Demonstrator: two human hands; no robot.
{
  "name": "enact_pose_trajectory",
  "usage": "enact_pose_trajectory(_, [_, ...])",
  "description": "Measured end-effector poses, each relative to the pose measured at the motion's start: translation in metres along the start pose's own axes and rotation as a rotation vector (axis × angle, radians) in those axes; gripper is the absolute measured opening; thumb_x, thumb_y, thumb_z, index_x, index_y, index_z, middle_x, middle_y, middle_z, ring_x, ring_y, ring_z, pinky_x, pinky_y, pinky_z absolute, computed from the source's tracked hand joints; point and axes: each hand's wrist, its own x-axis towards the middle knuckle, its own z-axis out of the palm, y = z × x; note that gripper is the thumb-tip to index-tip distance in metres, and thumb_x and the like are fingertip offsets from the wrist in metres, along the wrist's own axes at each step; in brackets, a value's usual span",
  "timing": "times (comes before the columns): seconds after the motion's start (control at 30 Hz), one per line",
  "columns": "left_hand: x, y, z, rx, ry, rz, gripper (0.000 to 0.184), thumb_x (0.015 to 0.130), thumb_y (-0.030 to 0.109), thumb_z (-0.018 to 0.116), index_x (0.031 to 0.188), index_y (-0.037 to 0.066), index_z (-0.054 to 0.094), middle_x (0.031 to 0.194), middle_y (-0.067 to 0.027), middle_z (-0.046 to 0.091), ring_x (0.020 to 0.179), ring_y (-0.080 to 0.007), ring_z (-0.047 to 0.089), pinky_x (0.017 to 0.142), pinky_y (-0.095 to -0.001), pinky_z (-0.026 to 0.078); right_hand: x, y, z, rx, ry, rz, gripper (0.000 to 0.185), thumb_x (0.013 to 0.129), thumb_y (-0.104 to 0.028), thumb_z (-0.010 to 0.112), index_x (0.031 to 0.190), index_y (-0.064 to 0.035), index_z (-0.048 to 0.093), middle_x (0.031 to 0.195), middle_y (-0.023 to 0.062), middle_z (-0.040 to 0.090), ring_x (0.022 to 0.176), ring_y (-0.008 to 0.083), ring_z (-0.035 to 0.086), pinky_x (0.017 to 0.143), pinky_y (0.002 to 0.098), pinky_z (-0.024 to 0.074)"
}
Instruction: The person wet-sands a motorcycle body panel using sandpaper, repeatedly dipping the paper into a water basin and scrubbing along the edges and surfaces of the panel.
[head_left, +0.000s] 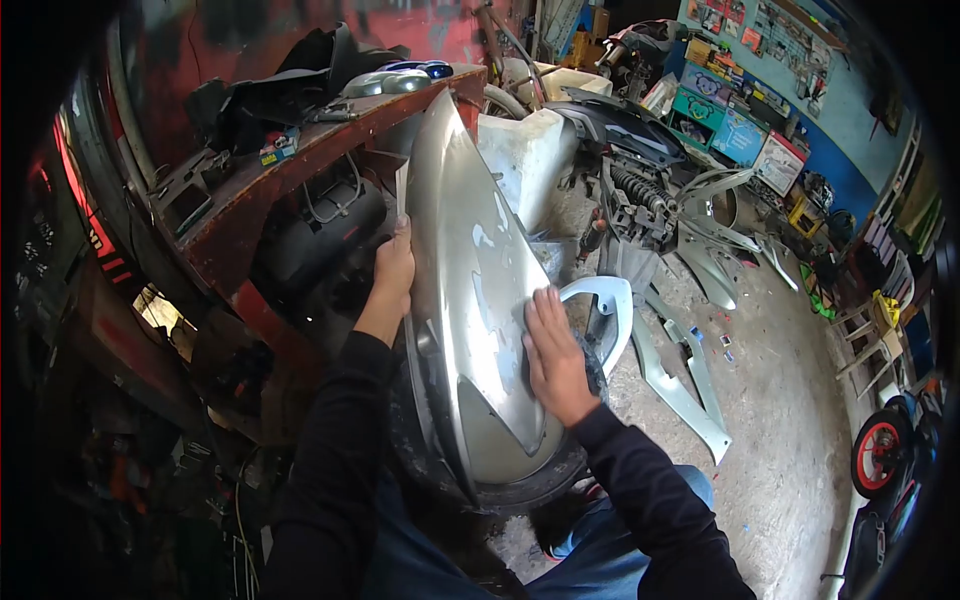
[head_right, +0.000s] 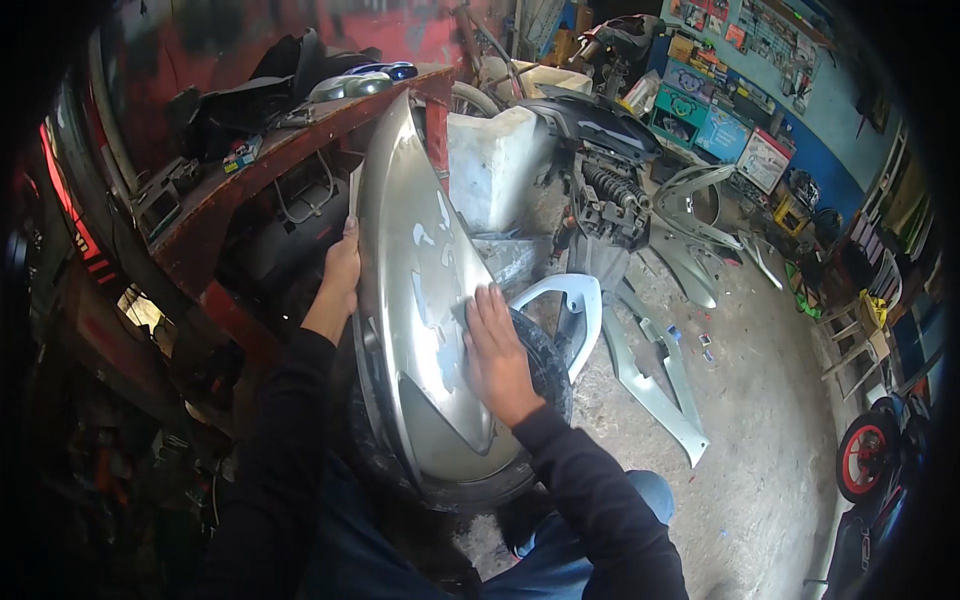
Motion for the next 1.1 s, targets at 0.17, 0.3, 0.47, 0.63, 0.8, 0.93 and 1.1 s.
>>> enact_pose_trajectory(0.17, [0.008, -0.008, 0.003, 0.079, 0.050, -0.003, 0.077, 0.098, 0.064, 0.044, 0.116, -0.009, 0.063, 0.107, -0.0140, 0.067, 0.101, -0.0215, 0.061, 0.089, -0.0371, 0.048, -0.064, 0.000, 0.002, 0.067, -0.160, -0.012, 0.045, 0.094, -0.004, 0.054, 0.137, 0.0097, 0.048, 0.144, 0.0312, 0.044, 0.139, 0.0467, 0.037, 0.116, 0.0488, 0.0314])
enact_pose_trajectory(0.3, [0.002, -0.016, 0.020, 0.038, -0.046, 0.001, 0.079, 0.097, 0.065, 0.044, 0.120, -0.009, 0.061, 0.112, -0.0149, 0.066, 0.105, -0.0225, 0.060, 0.093, -0.0378, 0.046, -0.004, 0.009, -0.004, 0.007, 0.001, 0.034, 0.039, 0.094, -0.005, 0.053, 0.130, 0.0110, 0.054, 0.137, 0.0311, 0.051, 0.136, 0.0434, 0.043, 0.114, 0.0480, 0.0345])
enact_pose_trajectory(0.47, [0.012, -0.024, 0.022, 0.093, 0.047, -0.093, 0.079, 0.098, 0.064, 0.042, 0.126, -0.008, 0.058, 0.122, -0.0170, 0.063, 0.113, -0.0252, 0.059, 0.097, -0.0382, 0.045, -0.101, -0.017, 0.005, 0.033, -0.235, 0.126, 0.051, 0.094, -0.004, 0.054, 0.142, 0.0067, 0.042, 0.145, 0.0309, 0.043, 0.141, 0.0411, 0.037, 0.119, 0.0506, 0.0230])
enact_pose_trajectory(0.63, [0.003, -0.033, 0.037, 0.049, -0.019, -0.106, 0.080, 0.098, 0.065, 0.041, 0.128, -0.008, 0.057, 0.124, -0.0181, 0.062, 0.114, -0.0266, 0.059, 0.097, -0.0393, 0.046, -0.032, 0.013, 0.005, 0.051, -0.102, 0.207, 0.045, 0.102, -0.011, 0.041, 0.145, 0.0032, 0.041, 0.152, 0.0252, 0.037, 0.144, 0.0374, 0.034, 0.119, 0.0502, 0.0209])
enact_pose_trajectory(0.8, [0.013, -0.030, 0.031, 0.031, 0.033, -0.134, 0.081, 0.098, 0.065, 0.041, 0.130, -0.008, 0.056, 0.125, -0.0189, 0.062, 0.113, -0.0280, 0.060, 0.097, -0.0419, 0.046, -0.109, -0.013, 0.007, 0.172, -0.161, 0.156, 0.050, 0.098, -0.007, 0.047, 0.146, 0.0043, 0.039, 0.152, 0.0284, 0.035, 0.145, 0.0394, 0.030, 0.118, 0.0498, 0.0223])
enact_pose_trajectory(0.93, [0.004, -0.037, 0.039, 0.090, -0.030, -0.096, 0.082, 0.097, 0.067, 0.042, 0.131, -0.006, 0.056, 0.126, -0.0189, 0.062, 0.114, -0.0289, 0.059, 0.097, -0.0424, 0.046, -0.035, 0.006, -0.002, 0.087, -0.091, 0.159, 0.049, 0.096, -0.008, 0.051, 0.142, 0.0048, 0.043, 0.149, 0.0291, 0.040, 0.141, 0.0424, 0.036, 0.116, 0.0518, 0.0273])
enact_pose_trajectory(1.1, [0.005, -0.027, 0.034, 0.075, -0.027, -0.151, 0.083, 0.096, 0.068, 0.042, 0.131, -0.006, 0.056, 0.125, -0.0184, 0.062, 0.114, -0.0283, 0.060, 0.095, -0.0401, 0.047, -0.016, 0.008, 0.001, 0.079, -0.093, 0.112, 0.045, 0.100, -0.012, 0.045, 0.139, 0.0087, 0.045, 0.147, 0.0290, 0.042, 0.140, 0.0430, 0.037, 0.118, 0.0494, 0.0251])
